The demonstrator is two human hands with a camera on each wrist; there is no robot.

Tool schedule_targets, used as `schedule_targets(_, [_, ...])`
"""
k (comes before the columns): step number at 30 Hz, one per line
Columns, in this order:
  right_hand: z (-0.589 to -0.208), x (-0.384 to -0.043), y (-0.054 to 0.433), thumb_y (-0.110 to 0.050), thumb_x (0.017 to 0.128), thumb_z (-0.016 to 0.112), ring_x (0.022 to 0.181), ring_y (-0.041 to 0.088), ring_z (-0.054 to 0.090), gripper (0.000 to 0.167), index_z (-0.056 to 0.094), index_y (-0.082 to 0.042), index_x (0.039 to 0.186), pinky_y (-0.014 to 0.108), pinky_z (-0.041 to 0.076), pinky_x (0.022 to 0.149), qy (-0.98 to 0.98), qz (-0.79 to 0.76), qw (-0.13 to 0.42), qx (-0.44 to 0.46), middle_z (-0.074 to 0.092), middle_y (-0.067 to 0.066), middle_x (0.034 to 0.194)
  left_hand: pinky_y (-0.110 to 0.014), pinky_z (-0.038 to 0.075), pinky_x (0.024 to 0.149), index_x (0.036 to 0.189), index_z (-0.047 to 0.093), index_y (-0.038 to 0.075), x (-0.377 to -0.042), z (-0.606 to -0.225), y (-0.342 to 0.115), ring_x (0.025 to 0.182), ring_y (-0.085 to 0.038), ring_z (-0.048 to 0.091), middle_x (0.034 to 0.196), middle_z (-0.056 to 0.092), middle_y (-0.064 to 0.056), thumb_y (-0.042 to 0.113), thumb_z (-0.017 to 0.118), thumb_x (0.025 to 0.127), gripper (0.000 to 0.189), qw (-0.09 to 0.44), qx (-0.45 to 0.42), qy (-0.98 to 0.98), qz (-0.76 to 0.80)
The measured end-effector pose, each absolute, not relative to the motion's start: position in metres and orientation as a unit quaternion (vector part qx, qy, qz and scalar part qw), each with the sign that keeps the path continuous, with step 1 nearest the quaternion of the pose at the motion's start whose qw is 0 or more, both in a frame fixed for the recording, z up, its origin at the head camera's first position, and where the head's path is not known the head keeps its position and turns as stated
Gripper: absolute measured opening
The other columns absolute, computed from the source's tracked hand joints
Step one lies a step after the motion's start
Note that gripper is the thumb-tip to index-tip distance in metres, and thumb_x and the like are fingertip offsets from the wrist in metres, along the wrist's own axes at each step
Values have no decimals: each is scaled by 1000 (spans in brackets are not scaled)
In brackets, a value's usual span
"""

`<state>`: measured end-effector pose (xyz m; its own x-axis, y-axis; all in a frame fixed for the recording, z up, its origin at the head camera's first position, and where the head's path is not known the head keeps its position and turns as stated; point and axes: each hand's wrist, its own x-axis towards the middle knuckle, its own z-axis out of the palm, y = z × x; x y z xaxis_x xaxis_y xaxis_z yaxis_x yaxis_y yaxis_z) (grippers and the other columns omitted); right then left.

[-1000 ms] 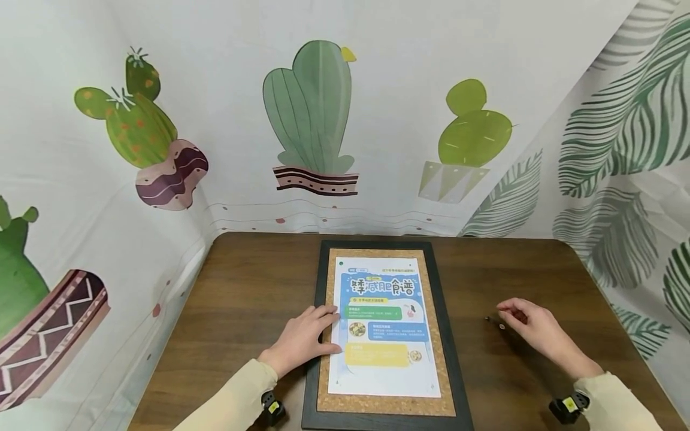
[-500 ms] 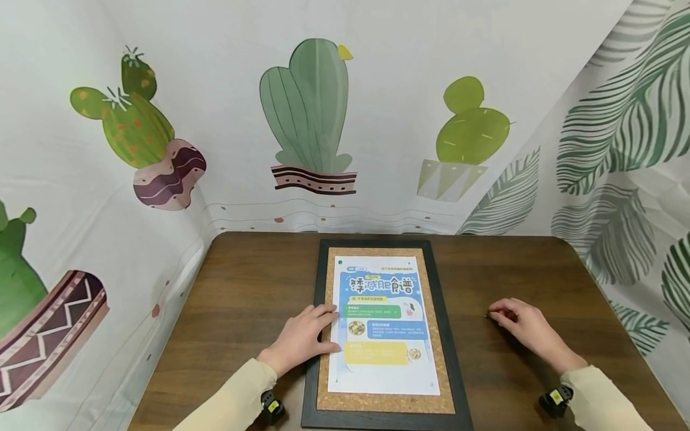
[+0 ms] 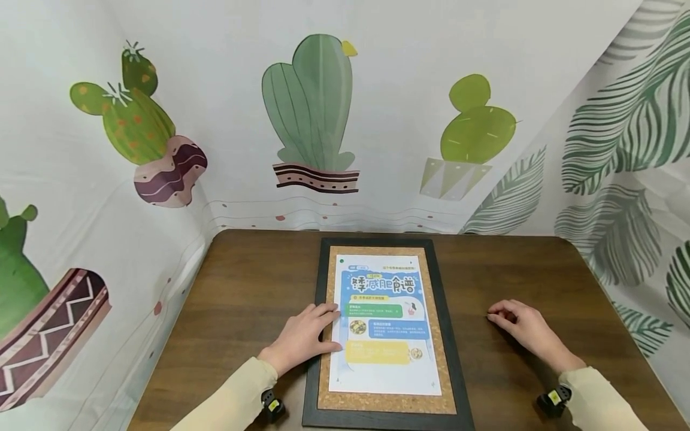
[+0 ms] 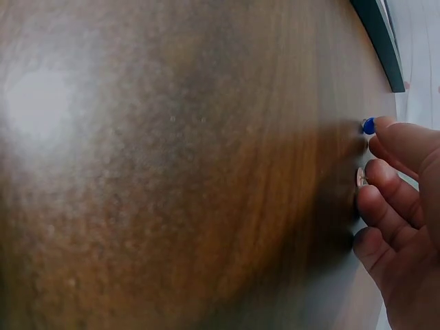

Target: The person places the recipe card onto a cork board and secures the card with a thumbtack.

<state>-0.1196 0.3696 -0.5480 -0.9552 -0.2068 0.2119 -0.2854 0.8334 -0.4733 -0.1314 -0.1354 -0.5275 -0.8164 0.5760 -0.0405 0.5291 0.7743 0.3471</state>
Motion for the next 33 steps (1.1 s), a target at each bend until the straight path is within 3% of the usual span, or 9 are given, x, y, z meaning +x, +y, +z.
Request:
schedule_targets(26, [-546, -121, 368, -7, 90, 81, 71, 0, 50, 12, 73, -15, 90, 27, 45, 64, -956, 280, 15, 86, 62, -7, 82, -46, 58, 80, 144, 64, 9, -131, -528, -136, 126, -29, 59, 150, 57, -8, 51, 82, 88, 72, 67, 296, 939, 162])
schedule_targets(33, [-545, -123, 371, -15, 95, 77, 73, 2, 51, 5, 76, -12, 92, 29, 45, 65, -957, 281, -5, 69, 69, -4, 87, -46, 58, 81, 143, 64, 9, -131, -527, -135, 126, -29, 59, 150, 57, -8, 51, 82, 87, 72, 73, 294, 939, 163])
